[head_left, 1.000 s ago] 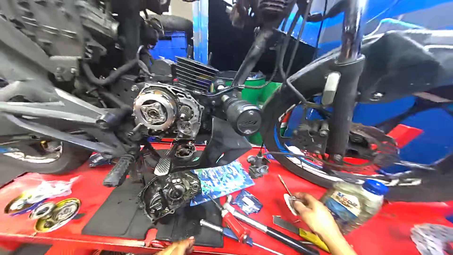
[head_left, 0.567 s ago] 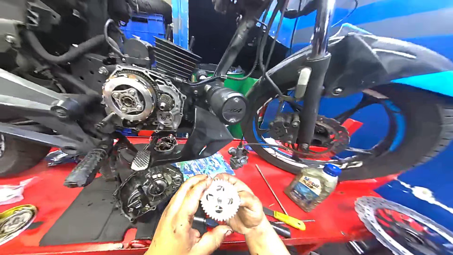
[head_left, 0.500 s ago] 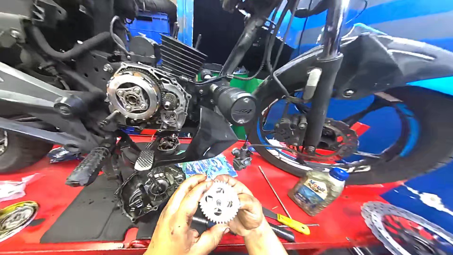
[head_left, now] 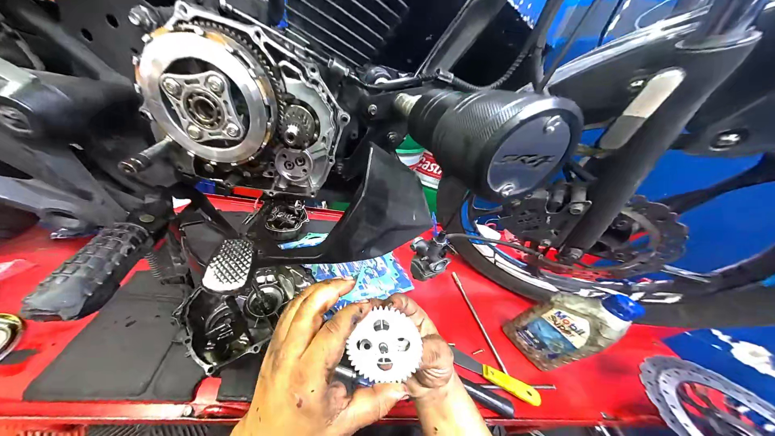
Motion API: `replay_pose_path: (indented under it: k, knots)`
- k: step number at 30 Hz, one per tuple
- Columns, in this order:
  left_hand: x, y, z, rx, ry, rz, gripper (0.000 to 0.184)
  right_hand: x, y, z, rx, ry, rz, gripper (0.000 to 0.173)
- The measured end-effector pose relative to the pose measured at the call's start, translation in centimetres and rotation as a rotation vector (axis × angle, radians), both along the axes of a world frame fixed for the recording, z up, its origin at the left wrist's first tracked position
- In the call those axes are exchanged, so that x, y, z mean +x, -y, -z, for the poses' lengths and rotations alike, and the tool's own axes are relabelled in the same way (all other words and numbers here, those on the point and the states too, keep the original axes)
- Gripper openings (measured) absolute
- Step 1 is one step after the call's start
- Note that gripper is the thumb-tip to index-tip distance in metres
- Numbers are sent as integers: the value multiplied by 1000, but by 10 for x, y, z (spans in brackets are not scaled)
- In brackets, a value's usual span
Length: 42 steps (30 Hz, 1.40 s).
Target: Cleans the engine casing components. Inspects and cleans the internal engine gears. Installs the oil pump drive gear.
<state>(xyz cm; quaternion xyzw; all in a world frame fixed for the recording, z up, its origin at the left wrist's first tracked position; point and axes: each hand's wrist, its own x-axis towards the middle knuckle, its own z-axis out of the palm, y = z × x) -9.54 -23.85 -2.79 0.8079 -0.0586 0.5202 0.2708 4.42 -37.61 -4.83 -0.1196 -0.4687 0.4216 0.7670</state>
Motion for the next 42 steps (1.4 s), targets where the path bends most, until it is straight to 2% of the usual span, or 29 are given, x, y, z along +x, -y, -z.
replay_pose_path:
  k: [4,11,20,23,25,26,28,29,31,36,39,42]
  knots:
    - [-2,8,-1,-11,3,-18,75,1,4,0,-2,7,-14,44]
    - [-6,26,3,-28,92,-180,80,-3,5,-5,18,7,-10,38]
    - [-10,27,3,-29,65,-184,81,-3,5,-7,28,31,-37,39]
    - [-13,28,1,-115,-9,-97,87,-3,8,-7,14,50,9,41]
    - [-15,24,-2,-264,-81,84,91,-2,8,-9,12,48,50,40]
    - [-15,21,-3,-362,-112,190,87,-2,8,-11,19,51,67,41]
    - [-15,17,-3,-554,-168,335,59,-1,8,-14,30,68,92,41]
    - [-15,16,-3,-628,-183,371,45,-1,8,-15,24,81,112,43]
    - [-13,14,-3,-728,-186,412,30,-2,7,-16,-2,94,145,45]
    - [-12,11,-4,-846,-114,485,17,-3,6,-13,-104,94,220,44]
    - [-12,10,-7,-951,-83,490,19,-8,5,-16,-157,56,232,42]
    - [-9,8,-6,-1037,-23,487,21,-16,4,-23,-270,111,413,36]
